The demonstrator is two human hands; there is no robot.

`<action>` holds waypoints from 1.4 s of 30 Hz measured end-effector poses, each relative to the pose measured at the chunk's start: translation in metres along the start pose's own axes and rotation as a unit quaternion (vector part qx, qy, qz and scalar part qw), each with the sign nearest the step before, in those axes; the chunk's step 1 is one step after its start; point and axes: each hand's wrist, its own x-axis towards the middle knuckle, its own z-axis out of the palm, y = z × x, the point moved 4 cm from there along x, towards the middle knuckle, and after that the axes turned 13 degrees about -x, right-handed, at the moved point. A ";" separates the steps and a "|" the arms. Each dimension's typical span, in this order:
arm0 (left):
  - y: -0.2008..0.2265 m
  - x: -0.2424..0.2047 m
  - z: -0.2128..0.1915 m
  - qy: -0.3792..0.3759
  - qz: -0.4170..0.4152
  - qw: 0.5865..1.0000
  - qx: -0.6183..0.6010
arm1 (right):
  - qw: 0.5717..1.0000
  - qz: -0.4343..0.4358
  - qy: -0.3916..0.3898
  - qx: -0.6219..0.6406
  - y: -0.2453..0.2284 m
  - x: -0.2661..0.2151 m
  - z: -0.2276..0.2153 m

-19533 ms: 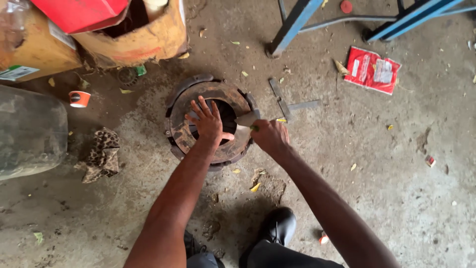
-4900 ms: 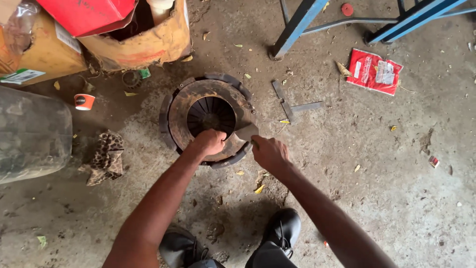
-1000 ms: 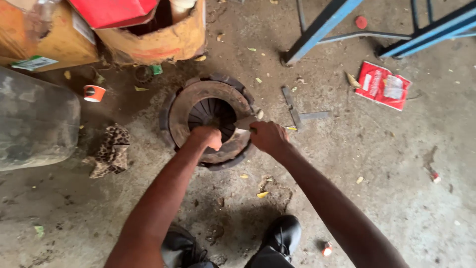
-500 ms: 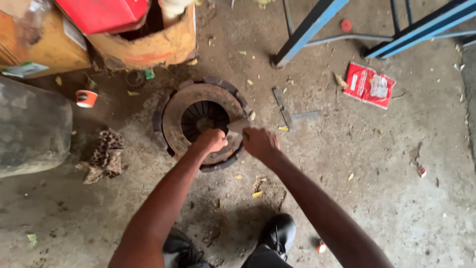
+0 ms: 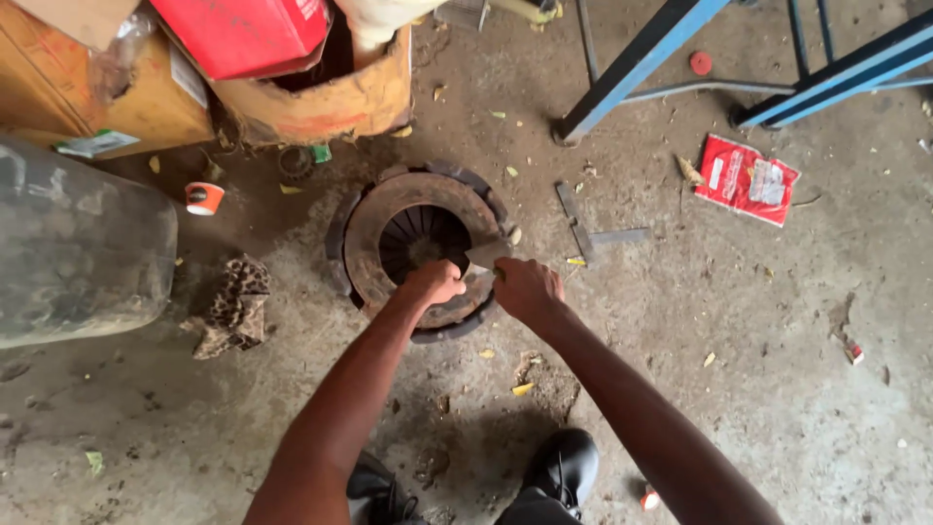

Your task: Scraping and cleaning a vehicle clutch pressure plate using a hand scraper on a workshop floor.

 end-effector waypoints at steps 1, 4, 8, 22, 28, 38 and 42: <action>0.001 -0.002 0.003 -0.004 -0.001 1.000 -0.002 | 1.000 0.002 -0.004 -0.001 -0.001 -0.005 -0.004; 0.001 -0.006 0.002 0.023 0.008 1.000 -0.009 | 0.998 0.022 -0.053 -0.034 -0.003 -0.005 -0.011; 0.013 -0.013 0.009 0.056 0.015 0.998 -0.005 | 0.995 0.038 -0.083 -0.039 0.006 0.010 -0.017; 0.013 -0.010 0.001 0.042 0.023 0.999 0.001 | 0.994 0.019 -0.107 -0.010 0.000 0.004 -0.014; 0.012 -0.009 -0.009 0.032 0.006 0.999 0.025 | 0.999 0.003 -0.042 -0.019 -0.003 0.021 -0.023; 0.022 -0.017 -0.020 0.014 0.056 0.995 0.082 | 0.997 -0.017 -0.048 -0.055 0.001 0.031 -0.030; 0.031 -0.009 -0.023 -0.047 0.022 0.990 0.135 | 0.995 -0.077 -0.064 -0.024 0.017 0.036 -0.030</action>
